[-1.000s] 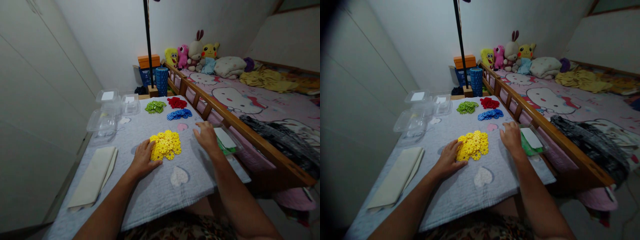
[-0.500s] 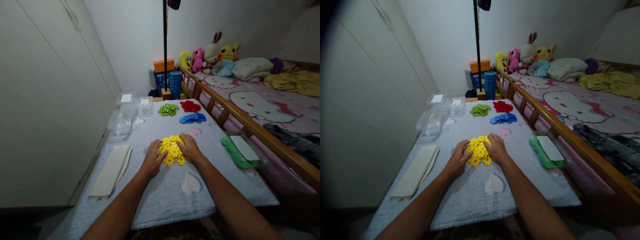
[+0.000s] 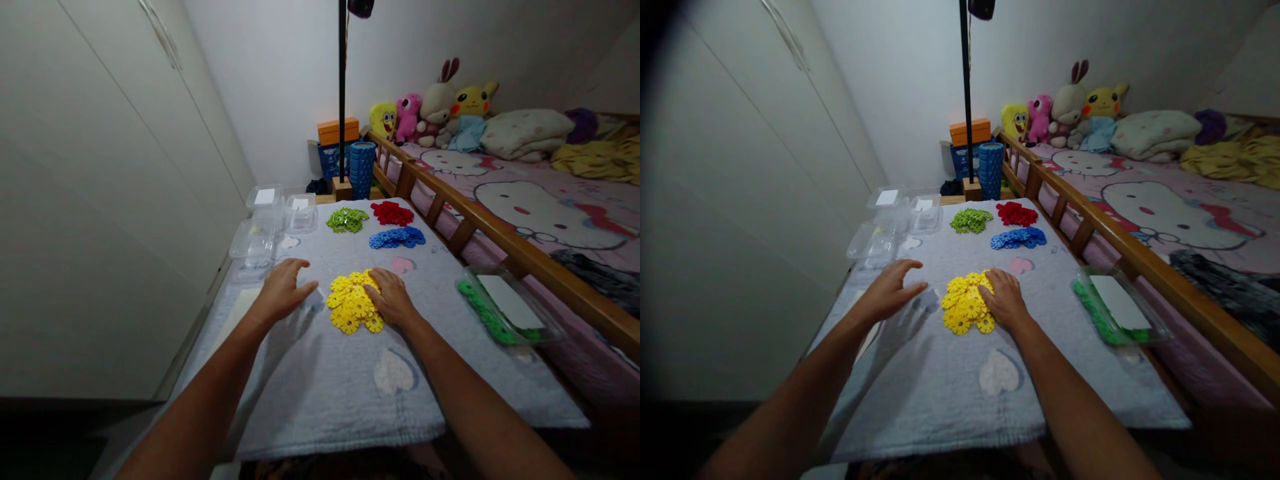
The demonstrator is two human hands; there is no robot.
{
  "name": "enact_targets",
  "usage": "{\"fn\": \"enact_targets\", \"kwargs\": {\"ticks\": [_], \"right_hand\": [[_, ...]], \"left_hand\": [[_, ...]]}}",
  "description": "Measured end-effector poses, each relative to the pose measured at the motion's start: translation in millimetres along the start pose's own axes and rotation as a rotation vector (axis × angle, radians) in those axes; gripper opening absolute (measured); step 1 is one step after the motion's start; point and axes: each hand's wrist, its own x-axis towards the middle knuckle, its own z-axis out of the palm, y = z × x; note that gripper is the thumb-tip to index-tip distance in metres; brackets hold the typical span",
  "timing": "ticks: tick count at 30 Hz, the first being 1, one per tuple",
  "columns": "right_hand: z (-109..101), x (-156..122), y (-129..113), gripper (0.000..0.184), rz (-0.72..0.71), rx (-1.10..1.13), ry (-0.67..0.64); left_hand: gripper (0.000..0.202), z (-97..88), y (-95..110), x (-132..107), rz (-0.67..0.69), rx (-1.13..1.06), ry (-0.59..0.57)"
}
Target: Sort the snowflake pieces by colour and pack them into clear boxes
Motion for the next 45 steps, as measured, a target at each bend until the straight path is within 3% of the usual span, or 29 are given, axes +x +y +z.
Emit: {"fn": "enact_targets", "kwargs": {"ticks": [4,8,14,21,25,32,36,41,45], "right_hand": [[-1,1,0,0.036,-0.009,-0.003,-0.002],[-2,2,-1,0.036,0.006,-0.008,-0.016],[-2,2,0,0.035,0.010,-0.013,-0.010],[-5,3,-3,0.034,0.019,0.003,-0.028],[-6,3,-5,0.033,0.026,-0.001,-0.028],[-7,3,-5,0.032,0.020,0.002,-0.047],[-7,3,-4,0.033,0.017,0.010,-0.050],[-7,2,-7,0.034,0.035,0.013,-0.063],[-13,3,-14,0.036,0.072,-0.045,0.052]], "left_hand": [[0.041,-0.1,-35,22,-0.219,0.265,0.228],[0.049,-2.1,-58,35,-0.351,0.406,0.339],[0.030,-4.0,-75,46,-0.430,0.462,0.314],[0.027,-1.5,-80,48,-0.380,0.492,0.268],[0.024,8.2,-65,39,-0.233,0.499,0.265],[0.011,32.0,-7,19,-0.032,0.260,0.308],[0.006,40.4,19,11,-0.041,0.091,0.298],[0.010,44.7,36,2,-0.075,-0.049,0.311],[0.008,48.6,42,-4,-0.125,-0.083,0.333]]}}
